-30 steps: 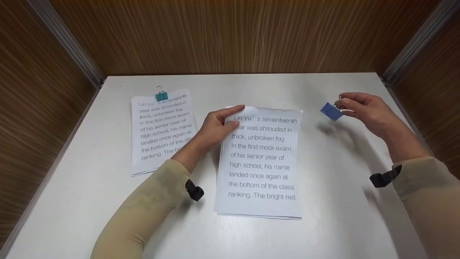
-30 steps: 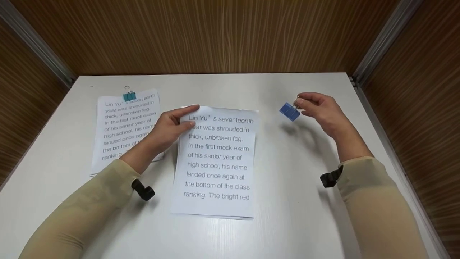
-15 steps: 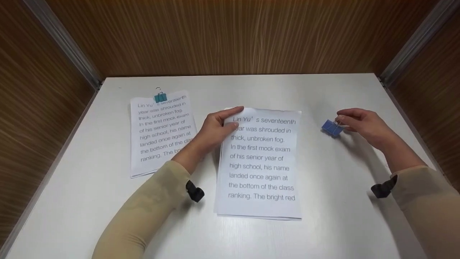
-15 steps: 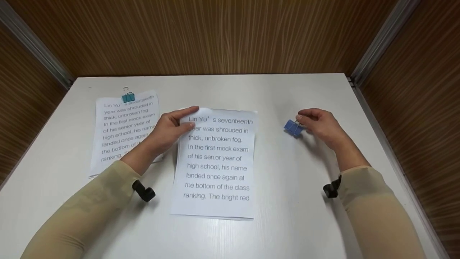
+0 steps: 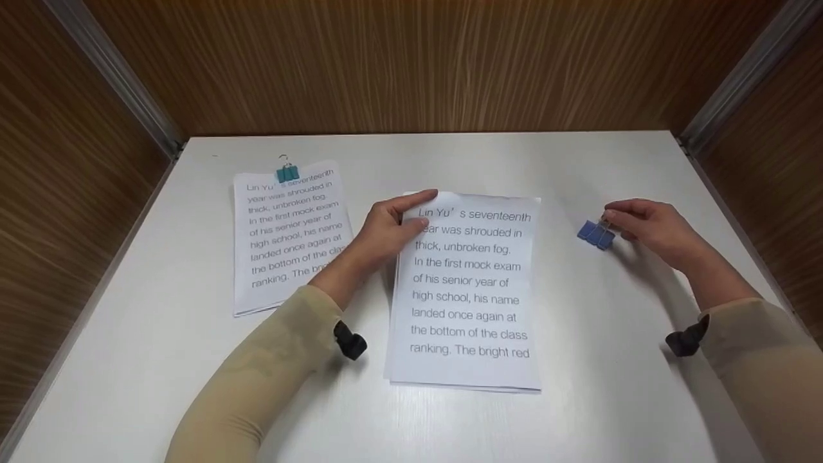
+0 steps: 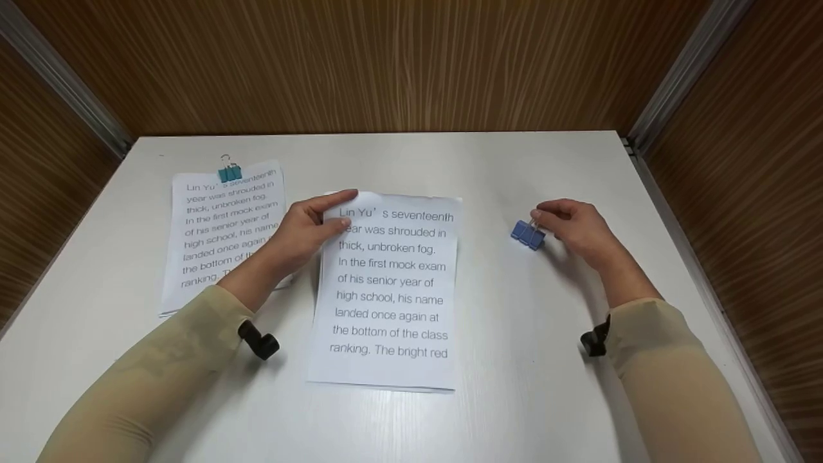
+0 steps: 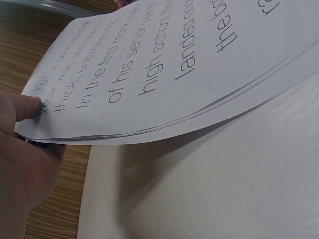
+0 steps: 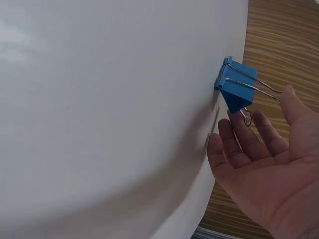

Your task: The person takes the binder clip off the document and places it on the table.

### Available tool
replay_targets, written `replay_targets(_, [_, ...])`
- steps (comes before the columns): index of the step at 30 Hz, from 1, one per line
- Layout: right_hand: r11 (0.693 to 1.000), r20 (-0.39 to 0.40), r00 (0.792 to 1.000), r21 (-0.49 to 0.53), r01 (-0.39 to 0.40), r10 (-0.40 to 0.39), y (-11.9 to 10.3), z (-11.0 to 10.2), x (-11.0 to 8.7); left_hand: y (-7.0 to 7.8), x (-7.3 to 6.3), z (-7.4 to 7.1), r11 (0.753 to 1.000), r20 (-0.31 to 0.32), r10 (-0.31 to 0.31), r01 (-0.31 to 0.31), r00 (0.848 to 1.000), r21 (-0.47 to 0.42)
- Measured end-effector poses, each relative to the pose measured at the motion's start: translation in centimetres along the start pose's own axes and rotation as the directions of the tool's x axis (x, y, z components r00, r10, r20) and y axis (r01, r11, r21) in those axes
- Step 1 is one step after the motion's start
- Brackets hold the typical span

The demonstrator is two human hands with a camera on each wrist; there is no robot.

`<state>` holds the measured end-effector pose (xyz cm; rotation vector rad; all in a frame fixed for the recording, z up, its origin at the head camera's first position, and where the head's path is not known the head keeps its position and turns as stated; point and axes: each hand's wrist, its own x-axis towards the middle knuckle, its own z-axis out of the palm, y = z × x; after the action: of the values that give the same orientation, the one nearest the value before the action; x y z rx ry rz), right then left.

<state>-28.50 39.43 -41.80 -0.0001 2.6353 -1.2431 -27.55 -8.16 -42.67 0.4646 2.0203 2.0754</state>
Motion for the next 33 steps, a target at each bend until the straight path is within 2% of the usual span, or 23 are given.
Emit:
replay_targets(8, [1.0, -0.049, 0.999, 0.006, 0.006, -0.006, 0.5, -0.1, 0.0, 0.0, 0.0, 0.0, 1.0, 0.008, 0.007, -0.007, 1.0, -0.015])
replay_targets(15, [0.999, -0.031, 0.999, -0.032, -0.042, 0.042, 0.7, 0.2, 0.2, -0.2, 0.2, 0.1, 1.0, -0.005, 0.001, -0.002, 1.0, -0.018])
replay_targets(25, [0.997, -0.016, 0.997, -0.021, -0.071, 0.071, 1.2, 0.2, 0.2, -0.7, 0.6, 0.3, 1.0, -0.023, -0.002, 0.001, 1.0, -0.001])
replay_targets(33, [0.999, -0.085, 0.995, -0.006, -0.042, 0.041, 0.6, 0.1, -0.5, -1.5, 1.1, 0.1, 0.999, -0.051, 0.017, -0.014, 0.999, 0.043])
